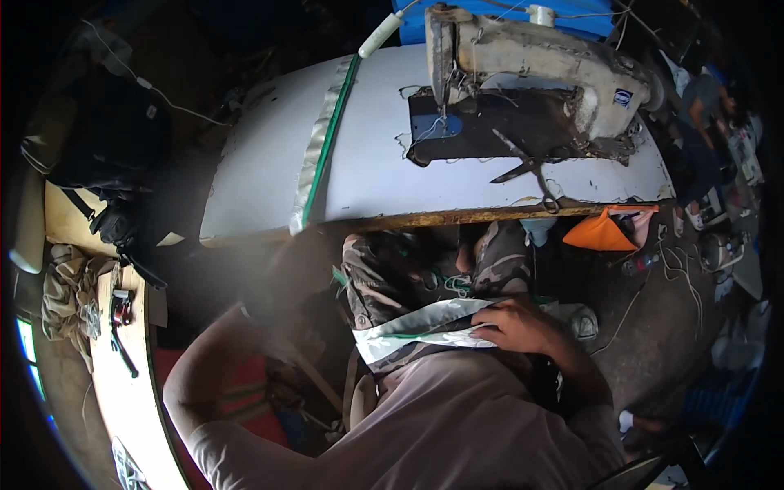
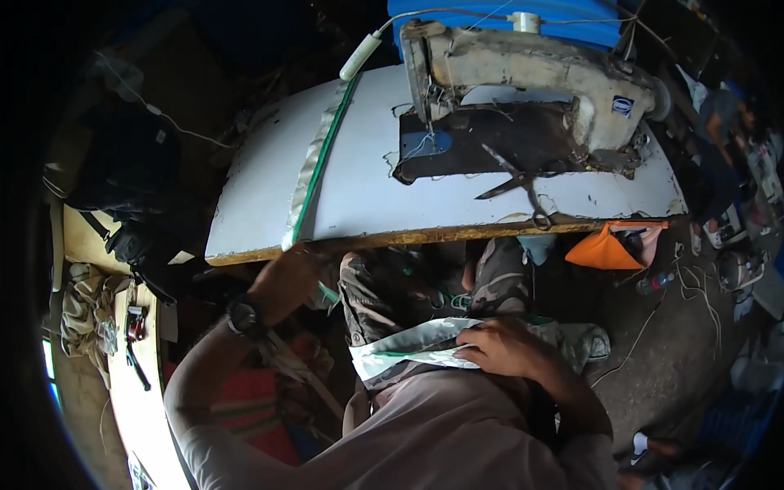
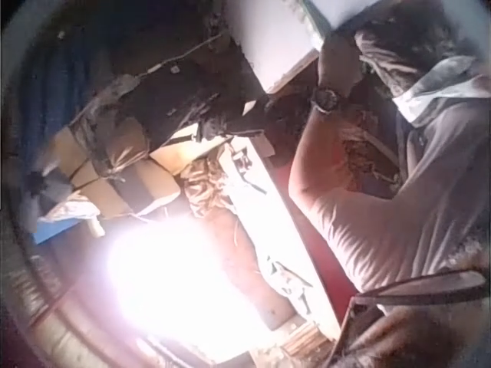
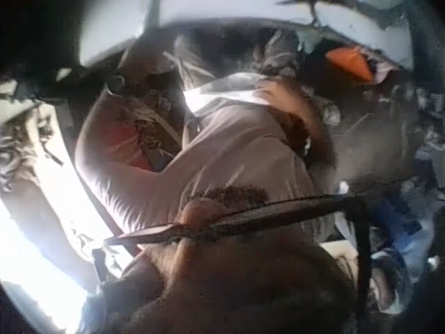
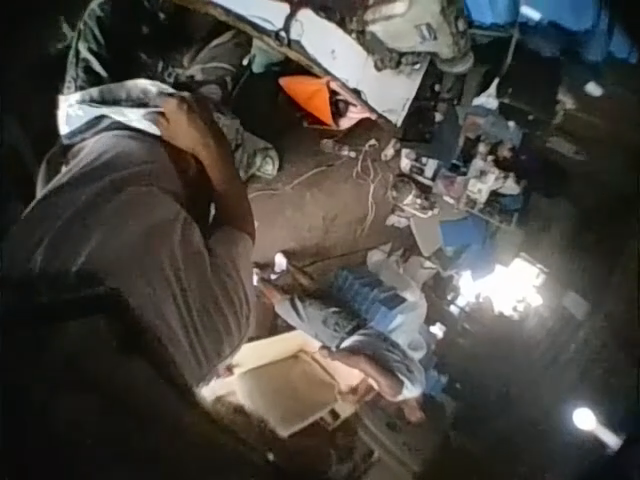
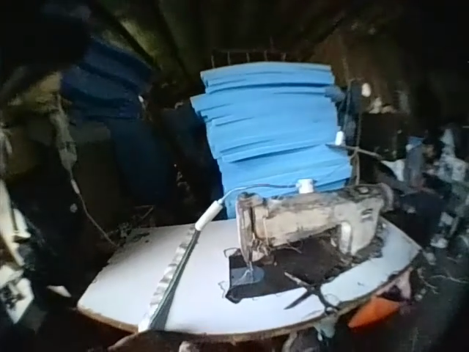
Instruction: Sewing pieces of upholstery material using an industrial sewing machine and trimming with scissors.
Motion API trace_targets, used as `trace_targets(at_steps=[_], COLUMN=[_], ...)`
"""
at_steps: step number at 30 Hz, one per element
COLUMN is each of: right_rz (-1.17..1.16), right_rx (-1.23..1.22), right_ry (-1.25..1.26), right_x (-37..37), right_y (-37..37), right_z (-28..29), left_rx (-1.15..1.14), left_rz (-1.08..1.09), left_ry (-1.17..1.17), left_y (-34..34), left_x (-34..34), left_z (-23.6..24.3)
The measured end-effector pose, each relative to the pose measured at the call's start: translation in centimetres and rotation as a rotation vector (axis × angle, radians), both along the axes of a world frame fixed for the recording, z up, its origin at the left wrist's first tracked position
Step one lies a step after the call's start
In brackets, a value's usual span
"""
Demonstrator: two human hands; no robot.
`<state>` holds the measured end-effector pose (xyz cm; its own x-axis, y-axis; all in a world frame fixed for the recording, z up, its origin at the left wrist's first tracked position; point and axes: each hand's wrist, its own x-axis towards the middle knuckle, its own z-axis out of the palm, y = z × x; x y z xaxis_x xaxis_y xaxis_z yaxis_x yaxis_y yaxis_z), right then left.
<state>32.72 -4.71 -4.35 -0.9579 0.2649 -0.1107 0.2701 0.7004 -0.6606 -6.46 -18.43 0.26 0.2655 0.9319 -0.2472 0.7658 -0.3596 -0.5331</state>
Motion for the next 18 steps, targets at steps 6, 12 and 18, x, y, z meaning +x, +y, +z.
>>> trace_targets(at_steps=[6, 12, 18], right_rz=[0.018, 0.142, 0.124], right_rx=[-0.169, -0.206, -0.259], right_ry=[-0.134, -0.088, 0.210], right_x=[1.0, -2.4, -6.1], right_y=[1.6, 2.7, -1.2], right_z=[-1.3, -3.8, -4.6], left_rx=[0.373, -0.468, 0.821], left_rz=[0.613, 1.469, 1.015], left_ry=[-0.168, -0.711, -1.268], left_y=[-19.9, -52.0, -18.9], left_x=[-9.9, 7.3, 12.4], left_z=[-2.2, -22.1, -8.4])
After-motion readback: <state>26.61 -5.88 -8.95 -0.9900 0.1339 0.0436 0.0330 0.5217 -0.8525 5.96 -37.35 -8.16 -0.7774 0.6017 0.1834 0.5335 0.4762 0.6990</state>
